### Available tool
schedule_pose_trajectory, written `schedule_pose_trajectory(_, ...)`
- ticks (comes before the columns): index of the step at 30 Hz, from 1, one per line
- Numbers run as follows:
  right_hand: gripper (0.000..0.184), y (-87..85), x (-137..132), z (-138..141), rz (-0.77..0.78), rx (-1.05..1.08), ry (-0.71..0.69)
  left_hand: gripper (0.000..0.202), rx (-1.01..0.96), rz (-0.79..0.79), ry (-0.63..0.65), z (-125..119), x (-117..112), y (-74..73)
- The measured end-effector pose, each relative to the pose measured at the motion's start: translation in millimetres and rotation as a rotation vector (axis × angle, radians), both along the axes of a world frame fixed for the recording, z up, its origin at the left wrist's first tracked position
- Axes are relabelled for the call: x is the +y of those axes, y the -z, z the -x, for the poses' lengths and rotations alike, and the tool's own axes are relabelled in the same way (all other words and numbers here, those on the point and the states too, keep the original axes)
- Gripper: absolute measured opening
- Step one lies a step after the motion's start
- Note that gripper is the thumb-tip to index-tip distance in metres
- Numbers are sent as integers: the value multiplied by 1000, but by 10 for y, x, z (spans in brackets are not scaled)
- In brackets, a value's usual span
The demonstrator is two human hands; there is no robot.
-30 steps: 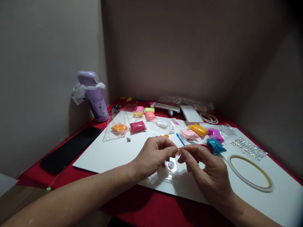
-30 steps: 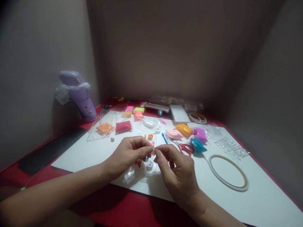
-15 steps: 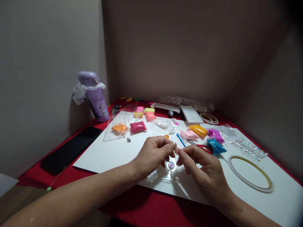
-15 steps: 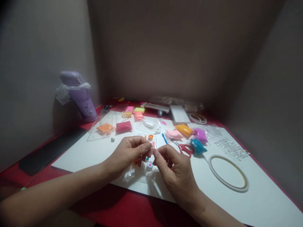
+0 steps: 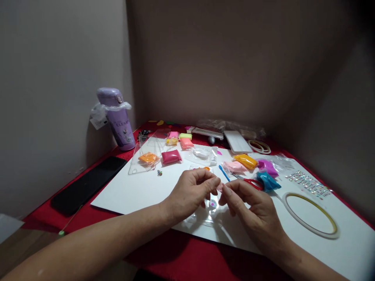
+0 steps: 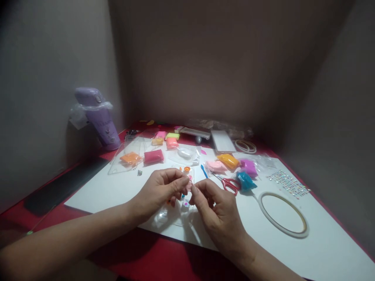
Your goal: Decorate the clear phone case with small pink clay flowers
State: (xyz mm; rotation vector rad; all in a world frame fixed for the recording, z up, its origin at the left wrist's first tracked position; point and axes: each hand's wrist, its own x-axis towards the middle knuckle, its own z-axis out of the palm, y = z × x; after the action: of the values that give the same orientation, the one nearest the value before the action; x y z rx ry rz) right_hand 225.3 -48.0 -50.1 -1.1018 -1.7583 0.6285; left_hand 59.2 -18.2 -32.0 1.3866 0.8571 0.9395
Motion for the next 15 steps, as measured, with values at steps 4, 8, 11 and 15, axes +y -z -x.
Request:
schedule_pose_trajectory(4,23,2,-1,-6,0,-13,-12,19,8,-12,3,-1,-2,7)
schedule_pose_trajectory(8,23,-8,1,-7,-2,-22,-40,18,18,-12,13,0,-15,-2)
schedule_pose_trajectory(11,23,-11,-5,-5,-7,-16,-26,20,6,1,4,4,-10,-1)
schedule_pose_trajectory(15,23,-8,-14,-11,-11,-6,-1,23,-5,7,8,6,5,11)
